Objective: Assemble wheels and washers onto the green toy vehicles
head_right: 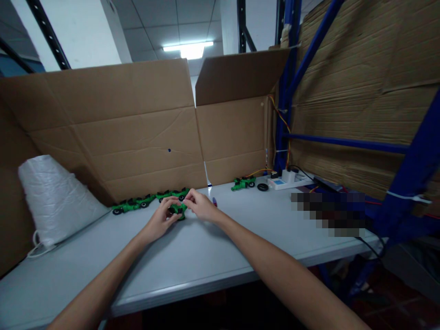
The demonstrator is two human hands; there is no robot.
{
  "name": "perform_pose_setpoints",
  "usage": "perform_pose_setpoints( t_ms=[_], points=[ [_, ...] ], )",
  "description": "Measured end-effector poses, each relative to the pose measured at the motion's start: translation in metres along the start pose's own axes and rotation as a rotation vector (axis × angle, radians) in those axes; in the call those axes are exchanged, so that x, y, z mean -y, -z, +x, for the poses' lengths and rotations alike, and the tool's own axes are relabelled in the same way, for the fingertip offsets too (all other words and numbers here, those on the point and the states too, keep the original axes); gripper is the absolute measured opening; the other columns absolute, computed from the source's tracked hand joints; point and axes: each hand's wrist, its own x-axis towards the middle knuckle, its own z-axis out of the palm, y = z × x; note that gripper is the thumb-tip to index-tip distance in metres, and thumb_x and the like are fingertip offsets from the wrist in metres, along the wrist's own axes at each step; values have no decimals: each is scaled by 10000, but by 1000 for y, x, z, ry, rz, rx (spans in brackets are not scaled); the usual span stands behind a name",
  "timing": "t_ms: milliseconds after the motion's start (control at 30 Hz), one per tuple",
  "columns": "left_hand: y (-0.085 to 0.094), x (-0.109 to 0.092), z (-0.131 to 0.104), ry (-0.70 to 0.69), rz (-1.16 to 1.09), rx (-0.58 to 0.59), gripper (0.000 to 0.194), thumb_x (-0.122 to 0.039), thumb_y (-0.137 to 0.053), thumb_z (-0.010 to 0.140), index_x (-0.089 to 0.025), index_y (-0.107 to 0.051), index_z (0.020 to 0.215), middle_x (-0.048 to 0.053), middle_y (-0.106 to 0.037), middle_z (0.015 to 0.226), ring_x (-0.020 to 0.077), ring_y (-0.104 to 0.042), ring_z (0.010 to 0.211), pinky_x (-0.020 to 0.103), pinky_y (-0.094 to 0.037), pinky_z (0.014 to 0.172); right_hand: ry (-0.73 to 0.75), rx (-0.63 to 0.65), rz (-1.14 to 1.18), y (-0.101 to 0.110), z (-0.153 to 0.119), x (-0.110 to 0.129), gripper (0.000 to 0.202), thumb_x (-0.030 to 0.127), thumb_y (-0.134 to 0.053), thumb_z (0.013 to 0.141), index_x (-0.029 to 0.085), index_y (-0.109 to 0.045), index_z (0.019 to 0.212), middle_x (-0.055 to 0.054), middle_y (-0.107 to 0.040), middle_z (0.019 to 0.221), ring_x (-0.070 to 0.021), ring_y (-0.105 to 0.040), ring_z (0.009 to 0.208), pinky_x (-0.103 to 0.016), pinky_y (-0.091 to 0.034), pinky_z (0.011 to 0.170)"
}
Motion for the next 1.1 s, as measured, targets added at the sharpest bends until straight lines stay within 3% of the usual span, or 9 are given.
perform_pose_setpoints(
  t_ms=[133, 267, 367, 467, 633, 900, 1100],
  points=[
    [0, -1, -1, -10, -17, -30, 274, -276, -666, 928, -238, -629, 1197, 117, -496, 1370, 246, -577, 1175, 340, -561, 834, 206, -66, -192, -4, -5, 11, 160, 376, -568, 987, 217, -572, 965, -14, -623, 876, -168, -581, 830, -267, -435, 705],
    [-1, -6, 0, -16, -37, -62, 265, -293, -669, 925, -238, -630, 1181, 121, -488, 1389, 258, -556, 1221, 346, -557, 851, 74, -18, 101, -5, -1, 13, 285, 503, -605, 953, 226, -541, 939, 43, -556, 731, -121, -516, 586, -232, -387, 524],
    [-3, -9, 1, -21, -8, -77, 285, -313, -686, 918, -242, -634, 1189, 116, -502, 1385, 270, -528, 1272, 399, -522, 967, -19, 13, 336, -6, 1, 12, 410, 590, -700, 867, 223, -520, 907, 60, -551, 704, -98, -484, 503, -216, -365, 442],
    [-4, -11, 1, -13, 26, -103, 269, -364, -675, 938, -242, -652, 1176, 110, -504, 1365, 274, -491, 1317, 454, -420, 1110, -40, 21, 441, -11, -1, 13, 458, 605, -761, 818, 212, -536, 889, 48, -581, 724, -93, -515, 516, -217, -400, 445],
    [-4, -15, 2, 27, 19, -196, 276, -470, -580, 999, -229, -684, 1083, 109, -494, 1312, 262, -448, 1353, 446, -323, 1189, -76, 57, 593, -22, -6, 16, 481, 590, -822, 776, 203, -558, 890, 32, -620, 764, -101, -570, 571, -230, -453, 503],
    [-4, -22, 7, -10, -8, -249, 294, -496, -685, 930, -225, -695, 1046, 111, -516, 1294, 263, -471, 1316, 439, -333, 1172, -124, 60, 790, -21, -8, 25, 452, 524, -864, 763, 205, -566, 876, 25, -648, 772, -96, -565, 603, -226, -450, 552],
    [-4, -27, 7, 35, -68, -269, 317, -518, -608, 970, -217, -708, 986, 109, -535, 1249, 263, -483, 1307, 435, -323, 1180, -211, 81, 791, -19, -9, 30, 384, 471, -825, 801, 204, -571, 909, 23, -649, 738, -101, -574, 583, -219, -436, 536]
  ],
)
